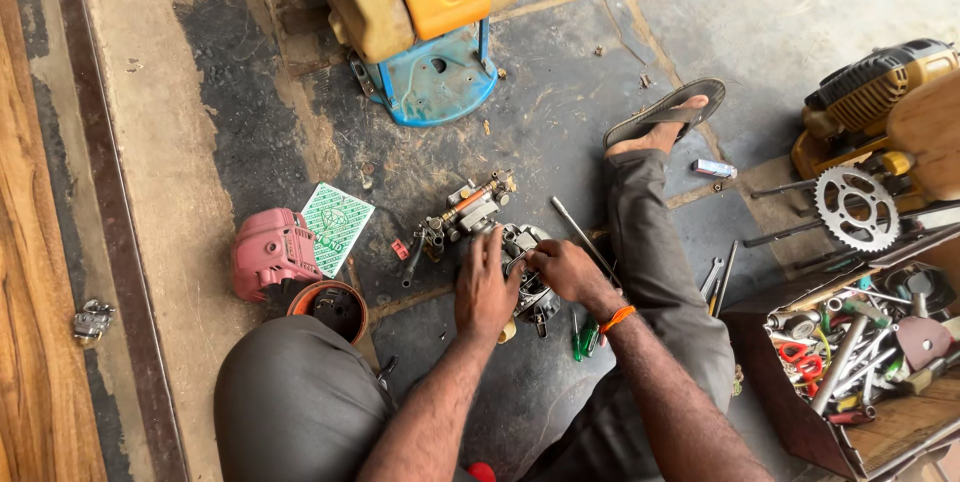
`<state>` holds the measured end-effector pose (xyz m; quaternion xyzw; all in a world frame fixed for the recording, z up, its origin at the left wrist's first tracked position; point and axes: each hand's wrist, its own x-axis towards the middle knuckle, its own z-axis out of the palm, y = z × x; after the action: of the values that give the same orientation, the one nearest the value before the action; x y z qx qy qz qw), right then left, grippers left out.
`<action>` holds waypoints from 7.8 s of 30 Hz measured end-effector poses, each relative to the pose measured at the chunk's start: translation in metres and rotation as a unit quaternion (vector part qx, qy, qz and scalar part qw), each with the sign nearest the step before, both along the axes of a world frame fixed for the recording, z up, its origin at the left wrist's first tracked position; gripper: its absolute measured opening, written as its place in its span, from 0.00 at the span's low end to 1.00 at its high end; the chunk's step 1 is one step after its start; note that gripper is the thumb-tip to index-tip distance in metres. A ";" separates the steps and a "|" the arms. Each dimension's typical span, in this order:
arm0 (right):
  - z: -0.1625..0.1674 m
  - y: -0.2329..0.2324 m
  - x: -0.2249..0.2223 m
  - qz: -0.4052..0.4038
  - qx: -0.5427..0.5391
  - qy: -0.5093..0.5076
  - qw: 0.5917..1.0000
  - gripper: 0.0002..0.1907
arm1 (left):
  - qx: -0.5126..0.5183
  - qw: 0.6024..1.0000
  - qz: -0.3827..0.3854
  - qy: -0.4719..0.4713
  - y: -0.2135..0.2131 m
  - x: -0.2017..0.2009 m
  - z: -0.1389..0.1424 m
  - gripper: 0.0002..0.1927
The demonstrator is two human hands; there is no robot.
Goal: The person sits on the floor of a repair workshop working on a small engine carburetor assembly. They use a screwdriver to loosen and adjust parts on the carburetor, pick through a toolbox of loose tools and parts, reposition the engine assembly, and continue turning fasteners by hand and with the screwdriver.
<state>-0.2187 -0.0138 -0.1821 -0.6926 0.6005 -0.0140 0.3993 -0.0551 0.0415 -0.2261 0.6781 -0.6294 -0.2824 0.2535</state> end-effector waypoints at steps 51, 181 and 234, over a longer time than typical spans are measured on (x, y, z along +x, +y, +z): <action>-0.071 0.064 -0.069 -0.209 0.006 0.034 0.977 0.15 | 0.191 0.954 -0.145 -0.179 -0.055 0.023 0.076 0.38; 0.046 0.012 0.033 -0.078 -0.499 0.075 0.860 0.14 | 0.355 0.870 -0.177 -0.294 -0.083 0.046 -0.004 0.51; -0.131 0.180 -0.263 -0.452 -0.141 0.155 0.867 0.17 | 0.265 0.922 -0.158 -0.231 -0.096 -0.004 -0.014 0.29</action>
<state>-0.4813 0.1661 -0.3130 -0.3878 0.8937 -0.1694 0.1493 -0.0587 -0.0548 -0.2397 0.6583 -0.6718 -0.3108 -0.1365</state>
